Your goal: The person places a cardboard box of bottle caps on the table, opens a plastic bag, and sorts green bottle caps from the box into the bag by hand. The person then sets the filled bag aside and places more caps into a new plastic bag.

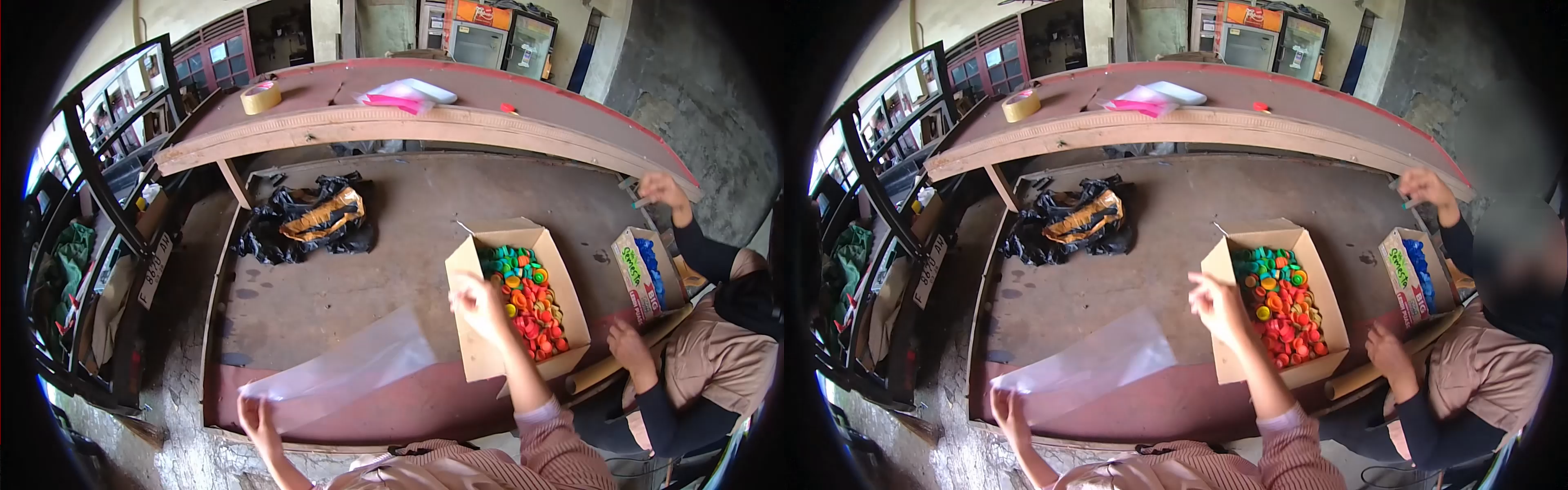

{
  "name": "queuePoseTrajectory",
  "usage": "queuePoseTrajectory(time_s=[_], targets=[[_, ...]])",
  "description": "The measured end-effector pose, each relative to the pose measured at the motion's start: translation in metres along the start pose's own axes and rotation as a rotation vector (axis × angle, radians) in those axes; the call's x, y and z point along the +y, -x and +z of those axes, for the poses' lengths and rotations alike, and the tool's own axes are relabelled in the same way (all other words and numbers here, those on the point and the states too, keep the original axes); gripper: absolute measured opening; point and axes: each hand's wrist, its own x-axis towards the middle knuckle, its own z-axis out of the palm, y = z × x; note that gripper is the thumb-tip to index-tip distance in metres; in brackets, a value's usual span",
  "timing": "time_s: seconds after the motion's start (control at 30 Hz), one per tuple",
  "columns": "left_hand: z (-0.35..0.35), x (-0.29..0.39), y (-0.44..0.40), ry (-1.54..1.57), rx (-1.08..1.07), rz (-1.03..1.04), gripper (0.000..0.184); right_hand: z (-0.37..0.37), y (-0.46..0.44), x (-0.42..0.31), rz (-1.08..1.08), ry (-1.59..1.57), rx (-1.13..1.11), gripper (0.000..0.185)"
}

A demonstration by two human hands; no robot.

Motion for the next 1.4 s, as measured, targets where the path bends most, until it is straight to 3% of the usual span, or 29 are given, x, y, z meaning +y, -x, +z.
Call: queuePoseTrajectory(time_s=[0.1,0.17,0.2,0.33,0.4,0.43,0.5,0.57,0.63,0.7,0.77,0.83,0.87,0.9,1.0,1.07,1.1,1.17,1.2,1.3,1.4], targets=[[-0.031,0.011,0.0,0.102,0.174,0.036,0.036,-0.018,-0.085,-0.029,-0.306,0.298,0.177,0.04],[-0.061,-0.008,-0.001,0.054,0.171,0.079,0.043,-0.022,-0.136,-0.071,-0.656,0.692,0.388,0.052],[-0.076,-0.017,-0.006,0.073,0.119,0.144,0.044,-0.024,-0.159,-0.09,-0.676,0.774,0.382,0.057],[-0.053,0.006,0.0,0.025,0.372,0.195,0.03,-0.03,-0.263,-0.104,-0.772,0.97,0.404,0.067],[-0.049,0.015,0.006,0.075,0.294,0.043,0.035,-0.028,-0.292,-0.103,-0.539,1.094,0.271,0.067],[-0.041,0.022,0.01,0.068,0.303,0.036,0.035,-0.026,-0.293,-0.099,-0.539,1.088,0.259,0.067],[-0.022,0.041,0.01,0.003,0.254,0.098,0.035,-0.02,-0.286,-0.093,-0.803,0.907,0.435,0.059],[-0.012,0.042,0.005,0.035,0.19,0.112,0.035,0.003,-0.241,-0.089,-0.913,0.596,0.36,0.035],[0.008,0.047,0.004,0.132,-0.002,0.098,0.044,0.034,-0.176,-0.069,-0.777,0.389,0.321,0.022],[0.048,0.066,0.002,0.168,0.018,0.041,0.044,0.057,-0.111,-0.043,-0.662,0.334,0.236,0.014],[0.069,0.074,-0.003,0.256,-0.215,0.006,0.045,0.083,-0.048,-0.013,-0.3,0.249,0.097,0.016],[0.092,0.078,-0.009,0.37,-0.343,-0.071,0.045,0.096,0.001,-0.007,0.033,0.418,-0.095,0.031],[0.101,0.079,-0.011,0.351,-0.406,-0.071,0.045,0.103,0.023,0.017,-0.064,0.423,-0.121,0.049],[0.109,0.079,-0.014,0.333,-0.471,-0.069,0.045,0.105,0.038,0.013,-0.375,0.74,0.018,0.057],[0.125,0.073,-0.014,0.271,-0.497,-0.03,0.05,0.1,0.065,0.005,-0.225,0.73,0.036,0.056],[0.132,0.071,-0.007,0.274,-0.5,-0.042,0.053,0.087,0.066,-0.008,-0.152,0.124,0.072,0.05],[0.135,0.068,-0.003,0.277,-0.511,-0.049,0.056,0.081,0.069,-0.023,-0.058,0.036,0.097,0.032],[0.141,0.059,0.004,0.318,-0.513,-0.06,0.055,0.075,0.076,-0.043,0.023,-0.037,0.154,0.022],[0.144,0.055,0.009,0.327,-0.502,-0.041,0.052,0.076,0.079,-0.051,-0.042,-0.079,0.191,0.017],[0.154,0.052,0.023,0.325,-0.472,-0.072,0.042,0.078,0.087,-0.071,-0.068,-0.104,0.036,0.018],[0.161,0.043,0.036,0.316,-0.568,-0.15,0.037,0.091,0.091,-0.069,-0.108,-0.072,0.039,0.027]])
